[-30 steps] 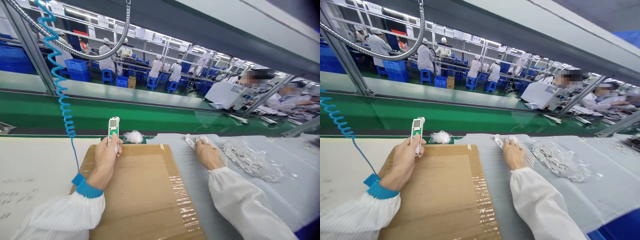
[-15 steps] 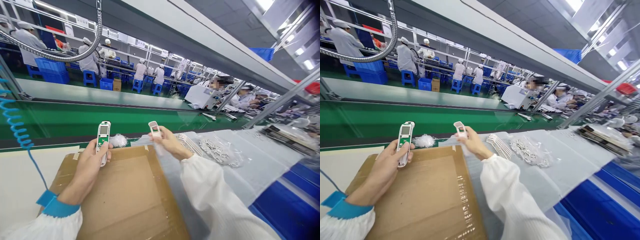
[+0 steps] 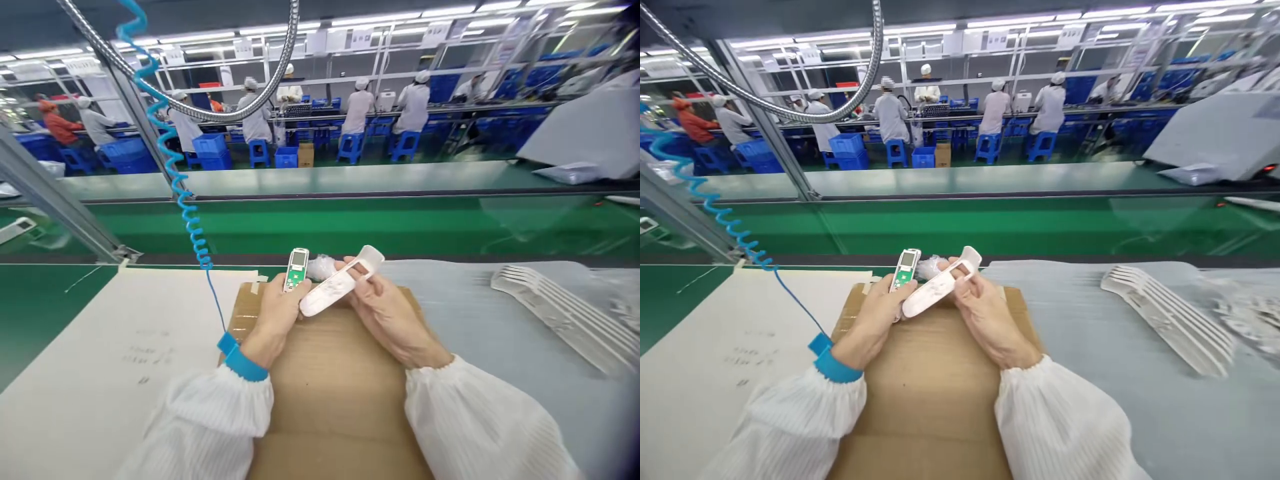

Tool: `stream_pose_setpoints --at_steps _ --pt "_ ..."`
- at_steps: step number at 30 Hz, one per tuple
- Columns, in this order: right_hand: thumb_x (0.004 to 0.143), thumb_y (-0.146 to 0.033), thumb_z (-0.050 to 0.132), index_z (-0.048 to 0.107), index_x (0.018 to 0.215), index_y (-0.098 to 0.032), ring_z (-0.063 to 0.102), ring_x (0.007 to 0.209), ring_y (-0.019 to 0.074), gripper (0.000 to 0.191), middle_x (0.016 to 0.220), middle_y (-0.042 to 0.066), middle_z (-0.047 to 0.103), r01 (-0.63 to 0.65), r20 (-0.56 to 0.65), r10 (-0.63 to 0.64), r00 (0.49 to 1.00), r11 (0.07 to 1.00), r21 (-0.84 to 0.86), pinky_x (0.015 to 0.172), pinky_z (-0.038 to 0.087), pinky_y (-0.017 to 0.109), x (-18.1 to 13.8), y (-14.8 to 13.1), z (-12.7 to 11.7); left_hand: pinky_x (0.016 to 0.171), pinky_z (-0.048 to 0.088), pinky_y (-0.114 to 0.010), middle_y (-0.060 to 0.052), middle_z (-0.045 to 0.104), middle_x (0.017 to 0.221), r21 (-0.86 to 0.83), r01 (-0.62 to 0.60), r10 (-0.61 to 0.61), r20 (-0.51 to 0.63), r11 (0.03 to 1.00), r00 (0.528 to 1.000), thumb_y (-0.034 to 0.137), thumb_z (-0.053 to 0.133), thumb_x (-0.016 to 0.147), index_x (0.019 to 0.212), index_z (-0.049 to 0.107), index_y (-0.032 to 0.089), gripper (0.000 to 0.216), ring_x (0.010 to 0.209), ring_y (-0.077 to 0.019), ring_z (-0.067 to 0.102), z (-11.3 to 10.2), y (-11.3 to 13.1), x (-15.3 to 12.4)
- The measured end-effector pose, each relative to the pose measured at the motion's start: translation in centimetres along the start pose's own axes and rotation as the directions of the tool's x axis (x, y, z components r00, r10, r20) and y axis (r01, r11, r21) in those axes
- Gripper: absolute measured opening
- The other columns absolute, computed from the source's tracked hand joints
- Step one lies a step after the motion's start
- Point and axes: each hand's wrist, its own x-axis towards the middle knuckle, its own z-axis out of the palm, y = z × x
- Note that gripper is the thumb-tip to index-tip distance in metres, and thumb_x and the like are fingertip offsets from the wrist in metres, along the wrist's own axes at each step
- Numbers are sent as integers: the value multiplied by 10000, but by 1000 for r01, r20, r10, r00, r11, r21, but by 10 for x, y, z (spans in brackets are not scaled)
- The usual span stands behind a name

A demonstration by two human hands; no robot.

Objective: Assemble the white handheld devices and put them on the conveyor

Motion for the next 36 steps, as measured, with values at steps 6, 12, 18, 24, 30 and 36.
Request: stream_pose_setpoints --at_steps 6,12,18,24,30,36 --pt "762 -496 856 698 1043 -268 644 1191 259 395 1184 51 732 15 -121 -22 992 998 -63 1105 464 466 1 1 -3 880 498 -333 -54 720 1140 239 -348 349 40 906 936 453 401 1039 1283 616 254 381 1007 -198 664 5 -3 -8" --pt "722 -524 872 711 1103 -240 606 1277 315 502 1237 96 729 1 -67 -10 998 991 -132 1102 457 491 -2 8 0 1067 460 -351 -55 671 1336 263 -460 419 198 848 886 348 637 939 1254 660 247 332 1228 -229 613 13 2 -22" --pt "795 -657 746 706 1018 -254 650 1181 281 462 1163 70 737 -3 -140 4 990 1000 10 1095 465 453 2 2 5 1080 454 -369 -64 659 1363 379 -563 455 341 734 822 341 485 1024 1357 602 252 364 1236 -236 617 13 1 -25" --pt "897 -694 495 555 660 -282 610 624 249 479 485 -15 410 -108 -255 156 954 975 193 722 579 442 1 -6 -3 824 524 -419 -140 718 1169 690 -616 278 550 380 788 513 370 1037 1496 497 268 536 977 -324 704 28 -3 -42" --pt "926 -603 517 588 719 -279 625 702 244 391 571 1 473 -134 -158 164 974 973 186 746 582 422 -1 -14 -7 779 520 -390 -126 748 1076 693 -616 338 517 375 786 540 327 1041 1457 544 287 533 909 -296 715 25 -1 -40" --pt "956 -507 619 699 1003 -247 623 1185 246 275 1084 55 716 -203 52 196 979 956 214 1076 500 422 -10 -4 25 1067 463 -442 -106 656 1354 632 -642 676 243 434 696 448 539 1003 1382 533 212 446 1243 -269 604 12 -2 -28"
